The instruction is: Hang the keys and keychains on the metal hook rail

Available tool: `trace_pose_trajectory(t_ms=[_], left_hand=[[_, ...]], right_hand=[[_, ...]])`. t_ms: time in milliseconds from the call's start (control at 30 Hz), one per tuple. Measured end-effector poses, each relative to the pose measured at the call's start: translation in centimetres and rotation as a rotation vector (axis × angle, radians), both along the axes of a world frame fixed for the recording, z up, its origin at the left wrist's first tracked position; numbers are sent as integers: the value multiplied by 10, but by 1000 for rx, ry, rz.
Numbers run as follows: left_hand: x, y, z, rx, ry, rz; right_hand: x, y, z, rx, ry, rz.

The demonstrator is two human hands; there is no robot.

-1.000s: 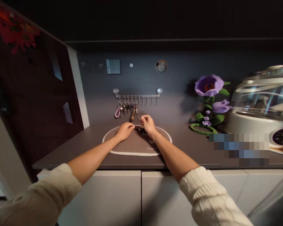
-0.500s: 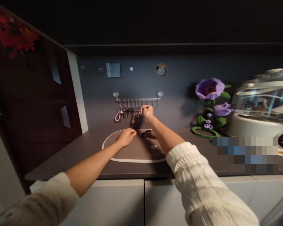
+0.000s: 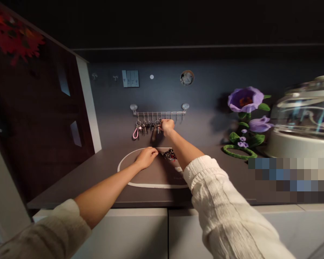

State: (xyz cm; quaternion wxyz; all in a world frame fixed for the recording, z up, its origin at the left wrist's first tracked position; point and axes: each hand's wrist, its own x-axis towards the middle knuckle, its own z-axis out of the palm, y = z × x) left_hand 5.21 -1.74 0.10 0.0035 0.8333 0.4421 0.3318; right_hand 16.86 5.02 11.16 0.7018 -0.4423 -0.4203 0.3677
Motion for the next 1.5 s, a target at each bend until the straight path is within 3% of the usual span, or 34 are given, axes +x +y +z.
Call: trace_pose_trajectory(t_ms=[367,933,1500], left_hand=[[-1,3,-1,-8,12,-6],[-2,3,-1,-18,11,-3],[-3,-1,0,-23,26,-8]], right_hand=[[2,-1,-8,-48,12,-39],[11,10,-22,-24,-30,33],[25,-21,-24,-64,-125,69]])
